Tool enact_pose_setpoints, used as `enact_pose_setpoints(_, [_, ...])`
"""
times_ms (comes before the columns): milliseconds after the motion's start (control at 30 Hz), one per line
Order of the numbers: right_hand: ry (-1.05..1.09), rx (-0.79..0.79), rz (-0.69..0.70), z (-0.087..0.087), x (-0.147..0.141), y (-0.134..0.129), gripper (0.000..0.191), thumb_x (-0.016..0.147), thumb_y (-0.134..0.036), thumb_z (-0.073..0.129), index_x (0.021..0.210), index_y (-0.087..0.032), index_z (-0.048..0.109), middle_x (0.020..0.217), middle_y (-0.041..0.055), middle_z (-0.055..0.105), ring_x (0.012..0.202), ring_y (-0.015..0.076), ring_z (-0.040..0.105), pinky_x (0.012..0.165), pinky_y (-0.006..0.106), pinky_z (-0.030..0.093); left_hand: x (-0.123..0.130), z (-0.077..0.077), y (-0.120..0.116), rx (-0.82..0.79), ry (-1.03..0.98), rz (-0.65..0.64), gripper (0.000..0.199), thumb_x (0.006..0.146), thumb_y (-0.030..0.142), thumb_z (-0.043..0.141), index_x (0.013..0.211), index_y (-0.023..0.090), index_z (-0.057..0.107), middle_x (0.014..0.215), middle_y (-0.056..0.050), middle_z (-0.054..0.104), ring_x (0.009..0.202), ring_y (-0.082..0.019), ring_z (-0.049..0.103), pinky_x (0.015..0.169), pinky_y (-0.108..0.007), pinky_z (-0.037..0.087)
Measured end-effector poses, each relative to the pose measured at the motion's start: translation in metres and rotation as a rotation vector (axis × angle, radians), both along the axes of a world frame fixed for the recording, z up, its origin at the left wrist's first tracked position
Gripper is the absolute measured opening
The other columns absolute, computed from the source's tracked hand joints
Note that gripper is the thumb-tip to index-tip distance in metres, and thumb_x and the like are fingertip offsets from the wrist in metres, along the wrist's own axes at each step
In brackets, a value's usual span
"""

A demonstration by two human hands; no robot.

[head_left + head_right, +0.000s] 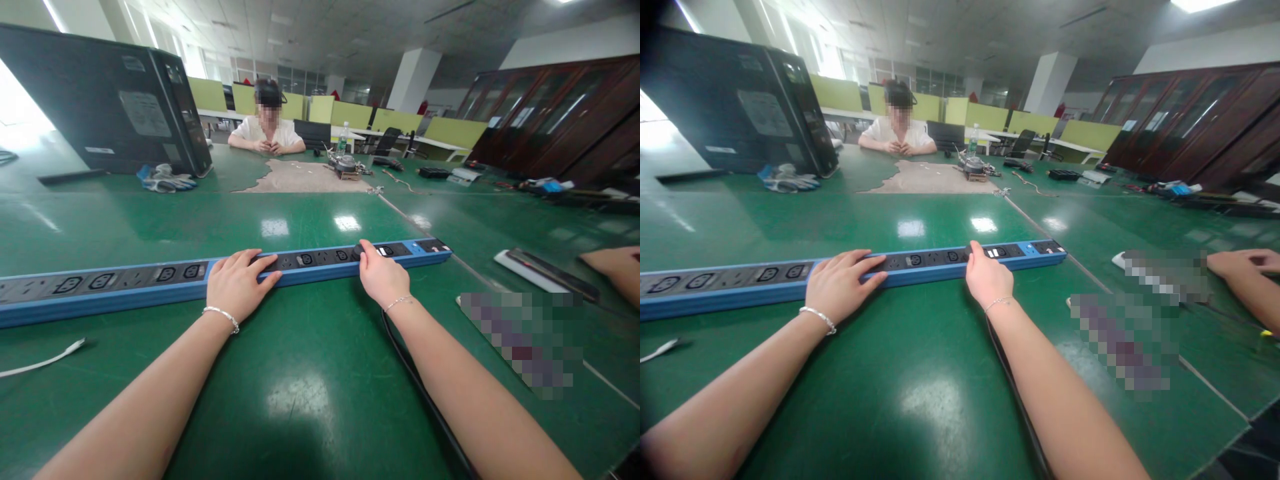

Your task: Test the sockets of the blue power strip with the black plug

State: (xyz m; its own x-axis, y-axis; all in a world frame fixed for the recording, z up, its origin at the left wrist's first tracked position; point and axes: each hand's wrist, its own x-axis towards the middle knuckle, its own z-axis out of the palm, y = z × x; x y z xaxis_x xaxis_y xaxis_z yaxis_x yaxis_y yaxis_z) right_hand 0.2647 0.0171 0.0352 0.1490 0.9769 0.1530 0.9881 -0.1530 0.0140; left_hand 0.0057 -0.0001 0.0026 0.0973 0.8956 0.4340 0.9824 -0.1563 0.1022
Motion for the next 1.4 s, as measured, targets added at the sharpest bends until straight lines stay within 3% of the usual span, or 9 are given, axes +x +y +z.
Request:
enact_pose_setpoints(467, [0.065, 0.015, 0.001, 0.000, 0.001, 0.001, 0.048, 0.095, -0.038, 0.023, 0.140, -0.032, 0.037, 0.090, 0.0098, 0.070, 0.080, 0.0261, 0.067, 0.070, 0.037, 0.047, 0.000, 0.000, 0.000, 0.001, -0.009, 0.000, 0.043, 0.087, 0.056, 0.038, 0.118, 0.036, 0.060, 0.127, -0.002, 0.058, 0.119, -0.024, 0.049, 0.098, -0.042, 0.034])
enact_pose_setpoints(800, [0.073, -0.016, 0.026, 0.009, 0.001, 0.005, 0.046, 0.093, -0.035, 0.028, 0.136, -0.032, 0.043, 0.093, 0.0102, 0.069, 0.083, 0.0264, 0.066, 0.070, 0.036, 0.047, 0.000, -0.001, 0.001, 0.001, 0.006, 0.010, 0.043, 0.087, 0.056, 0.037, 0.118, 0.037, 0.060, 0.128, -0.001, 0.058, 0.119, -0.023, 0.049, 0.097, -0.041, 0.035])
enact_pose_setpoints(1067, [0.080, 0.013, 0.022, 0.005, 0.001, 0.003, 0.047, 0.094, -0.035, 0.026, 0.138, -0.031, 0.041, 0.088, 0.0102, 0.070, 0.080, 0.0262, 0.067, 0.069, 0.036, 0.047, 0.000, 0.000, 0.001, -0.014, 0.008, 0.001, 0.045, 0.085, 0.059, 0.039, 0.119, 0.037, 0.059, 0.127, -0.001, 0.058, 0.118, -0.024, 0.049, 0.096, -0.042, 0.035])
enact_pose_setpoints(1267, [0.202, 0.089, 0.074, -0.003, 0.008, 0.005, 0.045, 0.093, -0.036, 0.029, 0.134, -0.030, 0.047, 0.091, 0.0082, 0.071, 0.080, 0.0246, 0.066, 0.071, 0.034, 0.046, -0.001, -0.002, 0.002, -0.009, 0.005, 0.008, 0.045, 0.085, 0.059, 0.039, 0.119, 0.037, 0.059, 0.128, -0.001, 0.057, 0.119, -0.024, 0.049, 0.098, -0.041, 0.034])
enact_pose_setpoints(1400, [0.332, 0.337, 0.096, 0.009, 0.013, 0.001, 0.046, 0.094, -0.034, 0.027, 0.134, -0.025, 0.048, 0.092, 0.0074, 0.070, 0.076, 0.0222, 0.064, 0.071, 0.032, 0.045, -0.001, -0.002, 0.001, -0.004, 0.004, 0.004, 0.046, 0.085, 0.059, 0.039, 0.120, 0.037, 0.059, 0.128, -0.002, 0.057, 0.118, -0.024, 0.049, 0.097, -0.041, 0.034])
